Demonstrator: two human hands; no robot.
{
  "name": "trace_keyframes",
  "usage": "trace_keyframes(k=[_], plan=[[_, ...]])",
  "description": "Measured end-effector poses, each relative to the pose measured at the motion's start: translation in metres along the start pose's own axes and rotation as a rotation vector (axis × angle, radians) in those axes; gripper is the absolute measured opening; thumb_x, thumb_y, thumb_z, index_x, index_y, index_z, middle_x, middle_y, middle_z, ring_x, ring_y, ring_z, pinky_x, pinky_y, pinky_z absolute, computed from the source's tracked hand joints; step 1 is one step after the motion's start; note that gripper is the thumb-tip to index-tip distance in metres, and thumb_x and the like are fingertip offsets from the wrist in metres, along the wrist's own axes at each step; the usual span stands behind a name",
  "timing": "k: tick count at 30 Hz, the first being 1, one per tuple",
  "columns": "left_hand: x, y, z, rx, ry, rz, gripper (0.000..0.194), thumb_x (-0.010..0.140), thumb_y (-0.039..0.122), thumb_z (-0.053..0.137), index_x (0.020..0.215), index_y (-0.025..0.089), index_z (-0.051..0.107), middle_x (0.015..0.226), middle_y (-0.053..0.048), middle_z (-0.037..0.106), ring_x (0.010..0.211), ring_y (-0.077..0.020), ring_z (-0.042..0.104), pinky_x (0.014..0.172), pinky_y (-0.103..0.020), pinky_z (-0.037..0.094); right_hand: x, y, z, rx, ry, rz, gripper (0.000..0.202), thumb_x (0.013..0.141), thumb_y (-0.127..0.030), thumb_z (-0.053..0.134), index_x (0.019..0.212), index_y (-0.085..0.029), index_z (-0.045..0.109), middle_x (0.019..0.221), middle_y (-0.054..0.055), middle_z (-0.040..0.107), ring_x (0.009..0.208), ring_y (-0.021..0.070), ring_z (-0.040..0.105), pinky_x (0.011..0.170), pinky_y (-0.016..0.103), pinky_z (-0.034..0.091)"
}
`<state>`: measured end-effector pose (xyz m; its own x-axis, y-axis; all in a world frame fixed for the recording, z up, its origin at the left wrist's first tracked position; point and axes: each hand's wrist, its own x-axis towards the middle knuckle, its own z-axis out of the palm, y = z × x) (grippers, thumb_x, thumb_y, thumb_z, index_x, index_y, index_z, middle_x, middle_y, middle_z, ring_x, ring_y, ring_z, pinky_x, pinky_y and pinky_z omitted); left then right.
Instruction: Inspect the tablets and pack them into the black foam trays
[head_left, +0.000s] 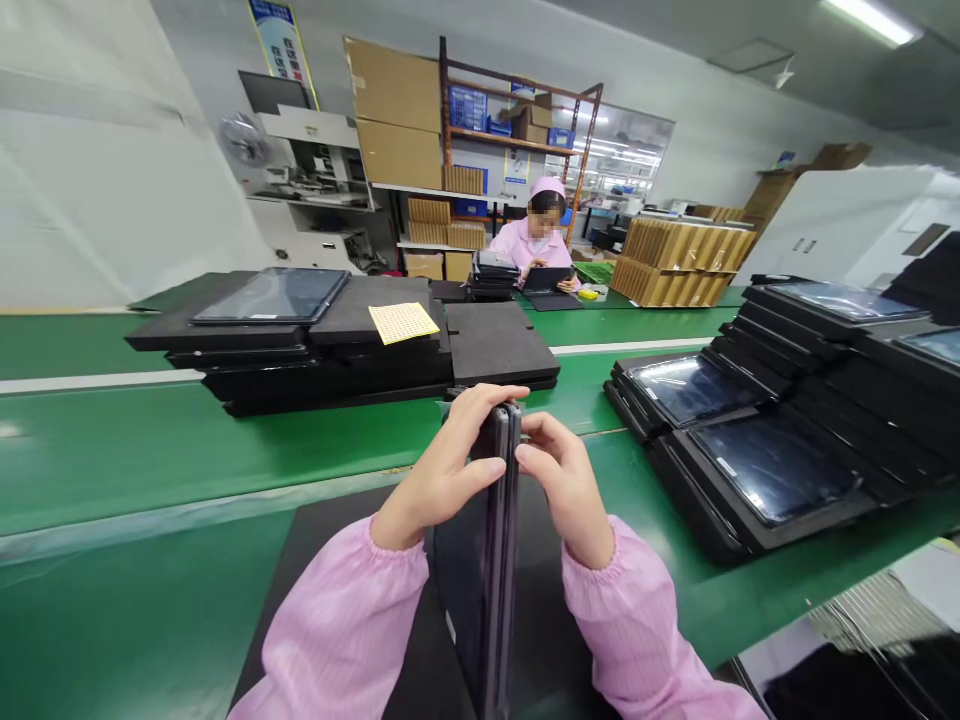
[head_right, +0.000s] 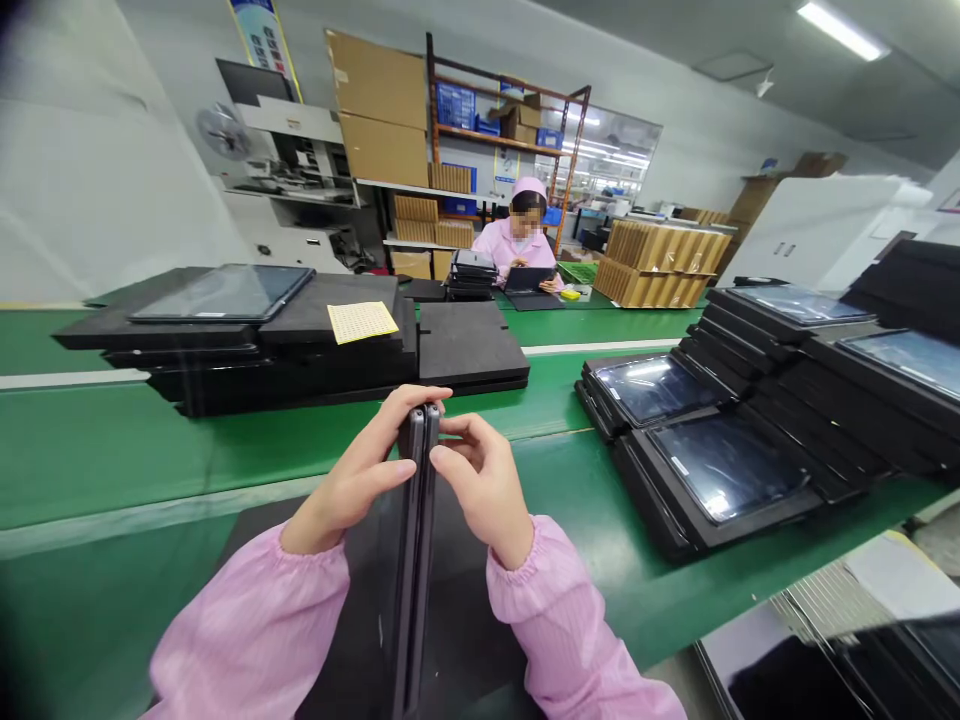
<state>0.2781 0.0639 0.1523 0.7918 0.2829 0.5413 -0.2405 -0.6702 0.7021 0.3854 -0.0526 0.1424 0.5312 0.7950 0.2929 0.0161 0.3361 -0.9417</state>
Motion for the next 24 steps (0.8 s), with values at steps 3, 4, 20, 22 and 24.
trace_keyframes(k=[3, 4, 20, 22, 24], plan=[[0.001, -0.001, 0.001, 0.024, 0.012, 0.016, 0.051, 0.085, 0.047, 0.050, 0.128, 0.020, 0.050, 0.128, -0.011, 0.059, 0.118, -0.0313, 0.054, 0.105, -0.046, 0.042, 0.000, 0.002, 0.001, -0.010, 0.007, -0.033, 0.012, 0.074, -0.030, 0.067, 0.083, -0.023, 0.065, 0.081, 0.000, 0.072, 0.074, 0.0158, 0.067, 0.068, 0.027, 0.056], [0.001, 0.000, 0.001, 0.032, 0.025, 0.016, 0.048, 0.084, 0.044, 0.050, 0.126, 0.020, 0.051, 0.126, -0.011, 0.059, 0.117, -0.0308, 0.054, 0.104, -0.046, 0.043, 0.000, 0.002, 0.002, -0.016, 0.015, -0.042, 0.012, 0.074, -0.030, 0.067, 0.083, -0.023, 0.066, 0.081, 0.000, 0.072, 0.074, 0.0159, 0.068, 0.068, 0.028, 0.056], [0.000, -0.005, 0.001, -0.001, 0.022, -0.009, 0.048, 0.081, 0.053, 0.049, 0.119, 0.023, 0.051, 0.120, -0.009, 0.056, 0.107, -0.0301, 0.052, 0.099, -0.044, 0.042, 0.003, 0.005, -0.001, -0.005, -0.003, -0.014, 0.016, 0.071, -0.032, 0.071, 0.083, -0.023, 0.067, 0.081, 0.000, 0.072, 0.074, 0.0173, 0.068, 0.068, 0.030, 0.057], [0.000, -0.002, -0.002, -0.005, -0.004, -0.011, 0.051, 0.078, 0.053, 0.053, 0.119, 0.023, 0.050, 0.122, -0.010, 0.055, 0.106, -0.0306, 0.052, 0.097, -0.045, 0.043, 0.003, 0.006, -0.003, 0.005, -0.034, -0.028, 0.018, 0.070, -0.031, 0.072, 0.086, -0.023, 0.067, 0.086, 0.001, 0.074, 0.079, 0.0190, 0.071, 0.071, 0.032, 0.059], [0.000, 0.000, -0.004, -0.008, -0.010, -0.001, 0.051, 0.077, 0.050, 0.055, 0.119, 0.022, 0.049, 0.121, -0.011, 0.054, 0.106, -0.0308, 0.052, 0.096, -0.046, 0.043, 0.002, 0.006, -0.004, 0.007, -0.071, -0.024, 0.022, 0.071, -0.030, 0.073, 0.091, -0.023, 0.067, 0.092, 0.002, 0.075, 0.084, 0.0207, 0.073, 0.073, 0.033, 0.060]])
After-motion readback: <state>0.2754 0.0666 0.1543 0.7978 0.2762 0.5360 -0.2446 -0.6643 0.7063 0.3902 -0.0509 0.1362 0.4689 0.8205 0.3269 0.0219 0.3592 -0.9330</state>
